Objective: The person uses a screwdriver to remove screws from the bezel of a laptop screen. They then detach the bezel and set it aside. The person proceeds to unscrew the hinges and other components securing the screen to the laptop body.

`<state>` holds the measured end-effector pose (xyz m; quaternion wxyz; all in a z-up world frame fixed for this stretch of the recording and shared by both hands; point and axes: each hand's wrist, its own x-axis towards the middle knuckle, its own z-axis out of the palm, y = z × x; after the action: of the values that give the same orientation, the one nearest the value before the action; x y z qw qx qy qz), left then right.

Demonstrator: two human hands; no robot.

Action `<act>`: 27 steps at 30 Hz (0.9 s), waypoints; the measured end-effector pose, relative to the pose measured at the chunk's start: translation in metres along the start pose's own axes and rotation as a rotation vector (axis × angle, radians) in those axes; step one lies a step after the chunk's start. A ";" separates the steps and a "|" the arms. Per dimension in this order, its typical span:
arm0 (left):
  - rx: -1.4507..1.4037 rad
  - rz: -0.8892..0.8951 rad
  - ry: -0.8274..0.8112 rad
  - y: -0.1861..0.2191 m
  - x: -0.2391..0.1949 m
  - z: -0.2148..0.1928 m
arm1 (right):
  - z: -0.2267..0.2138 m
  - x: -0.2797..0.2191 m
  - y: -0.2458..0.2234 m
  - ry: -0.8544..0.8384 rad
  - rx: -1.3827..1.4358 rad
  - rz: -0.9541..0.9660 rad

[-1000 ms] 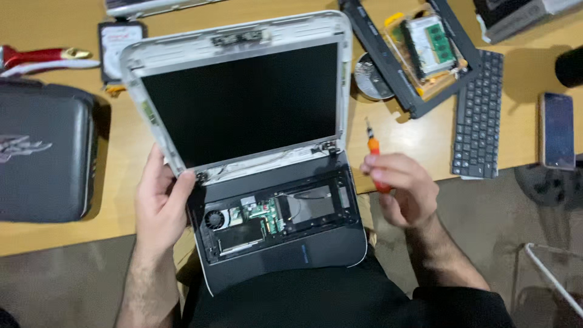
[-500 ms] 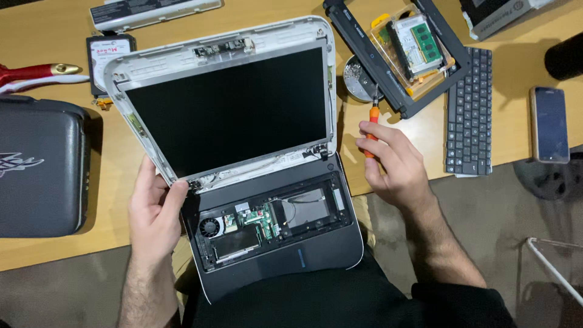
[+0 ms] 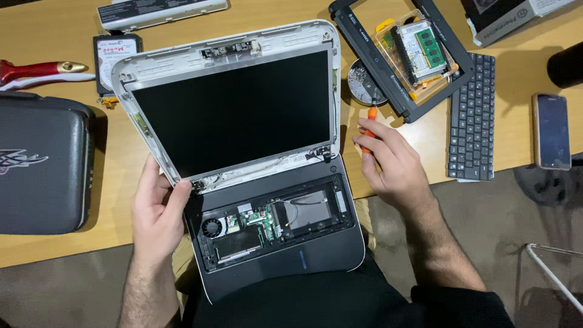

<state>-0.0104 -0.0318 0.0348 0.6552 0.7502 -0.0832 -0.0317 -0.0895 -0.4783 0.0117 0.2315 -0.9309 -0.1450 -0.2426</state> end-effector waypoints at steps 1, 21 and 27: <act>0.000 0.000 0.001 0.002 0.000 0.000 | -0.001 0.001 -0.002 0.000 0.000 -0.001; 0.039 0.025 -0.002 -0.004 0.000 -0.003 | -0.002 -0.003 -0.003 0.041 0.004 0.012; 0.044 0.003 -0.018 -0.046 -0.006 -0.019 | -0.006 -0.008 -0.007 0.173 0.045 -0.029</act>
<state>-0.0092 -0.0062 -0.0087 0.6379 0.7639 -0.0909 -0.0354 -0.1009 -0.4762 0.0148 0.2603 -0.8988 -0.1434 -0.3222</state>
